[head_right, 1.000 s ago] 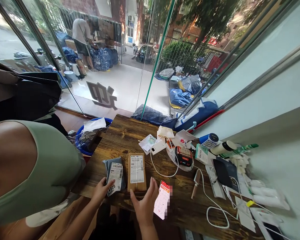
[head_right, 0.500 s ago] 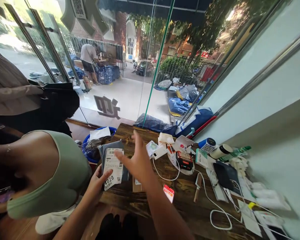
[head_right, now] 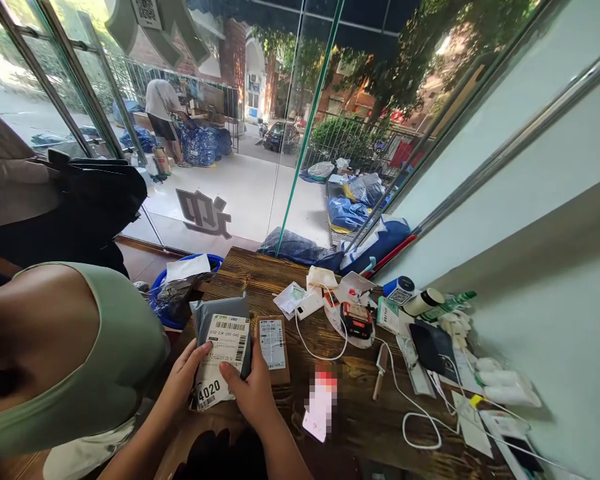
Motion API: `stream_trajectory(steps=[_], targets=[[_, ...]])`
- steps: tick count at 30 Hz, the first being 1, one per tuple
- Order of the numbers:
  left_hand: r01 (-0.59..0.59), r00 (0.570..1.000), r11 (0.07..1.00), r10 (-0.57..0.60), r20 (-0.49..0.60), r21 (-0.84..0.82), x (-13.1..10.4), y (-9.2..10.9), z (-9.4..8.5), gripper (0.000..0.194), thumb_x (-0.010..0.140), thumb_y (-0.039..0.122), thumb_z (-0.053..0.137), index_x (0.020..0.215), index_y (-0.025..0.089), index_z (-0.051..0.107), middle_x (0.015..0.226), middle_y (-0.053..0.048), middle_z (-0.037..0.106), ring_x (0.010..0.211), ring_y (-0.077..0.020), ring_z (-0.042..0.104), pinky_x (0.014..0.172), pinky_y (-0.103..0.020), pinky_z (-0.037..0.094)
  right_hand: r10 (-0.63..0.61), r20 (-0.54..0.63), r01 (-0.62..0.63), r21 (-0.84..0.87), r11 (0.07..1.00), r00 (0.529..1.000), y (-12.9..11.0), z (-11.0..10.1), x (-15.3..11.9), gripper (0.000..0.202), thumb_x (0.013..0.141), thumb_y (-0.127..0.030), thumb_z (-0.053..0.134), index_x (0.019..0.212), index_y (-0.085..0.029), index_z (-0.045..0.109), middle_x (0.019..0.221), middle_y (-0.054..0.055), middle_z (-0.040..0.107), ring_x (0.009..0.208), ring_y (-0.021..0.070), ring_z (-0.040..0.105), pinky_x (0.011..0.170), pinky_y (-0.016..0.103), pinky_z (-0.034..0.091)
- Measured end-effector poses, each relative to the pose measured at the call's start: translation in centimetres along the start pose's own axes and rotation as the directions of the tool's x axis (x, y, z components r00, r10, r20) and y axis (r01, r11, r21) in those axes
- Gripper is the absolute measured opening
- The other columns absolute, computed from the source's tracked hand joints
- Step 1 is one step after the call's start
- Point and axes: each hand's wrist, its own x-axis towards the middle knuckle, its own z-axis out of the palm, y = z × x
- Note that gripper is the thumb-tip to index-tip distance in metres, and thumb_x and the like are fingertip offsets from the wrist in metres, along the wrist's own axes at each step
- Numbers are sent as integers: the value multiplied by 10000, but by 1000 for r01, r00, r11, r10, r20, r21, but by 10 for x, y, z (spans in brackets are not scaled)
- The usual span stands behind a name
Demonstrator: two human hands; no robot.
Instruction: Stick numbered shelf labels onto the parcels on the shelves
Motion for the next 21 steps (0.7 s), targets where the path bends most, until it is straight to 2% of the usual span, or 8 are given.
stream_trajectory(steps=[5, 12, 16, 19, 21], targets=[[3, 1000, 1000, -4, 19, 7, -1, -2, 2, 554, 480, 370, 785, 946, 170, 562, 754, -23, 731, 692, -211, 690, 607, -260, 542, -9, -46, 9, 1, 1000, 999, 1, 0, -3, 512, 747, -409, 680, 1177, -226, 471, 1172, 74, 650, 1070, 233, 612, 969, 403, 478], [30, 999, 998, -32, 43, 55, 0, -10, 5, 622, 455, 448, 799, 959, 182, 549, 788, -29, 723, 691, -210, 678, 633, -294, 551, -9, -61, 11, 32, 999, 998, 3, -6, -7, 498, 750, -388, 683, 1170, -214, 482, 1163, 76, 654, 1065, 229, 616, 954, 391, 491], [11, 999, 980, -19, 41, 198, 1, -15, 9, 642, 456, 518, 779, 946, 177, 543, 843, -66, 710, 743, -239, 669, 669, -334, 547, 18, -57, -15, 52, 999, 998, 8, -9, -9, 501, 756, -386, 681, 1178, -206, 481, 1169, 82, 649, 1070, 228, 613, 961, 386, 479], [-64, 996, 921, 34, 83, 385, 7, -33, 7, 675, 498, 519, 768, 1018, 169, 516, 941, -105, 684, 854, -264, 655, 769, -374, 529, 60, -88, -52, 93, 994, 994, 27, -20, -16, 517, 736, -389, 702, 1173, -203, 500, 1166, 82, 655, 1079, 234, 609, 967, 383, 472], [-105, 993, 903, 71, 96, 416, 15, -56, 1, 744, 542, 542, 733, 1129, 177, 458, 1025, -119, 646, 948, -284, 631, 856, -426, 501, 130, -163, -102, 166, 981, 978, 48, -34, -26, 553, 694, -417, 734, 1156, -197, 522, 1127, 83, 675, 1051, 245, 624, 940, 382, 491]])
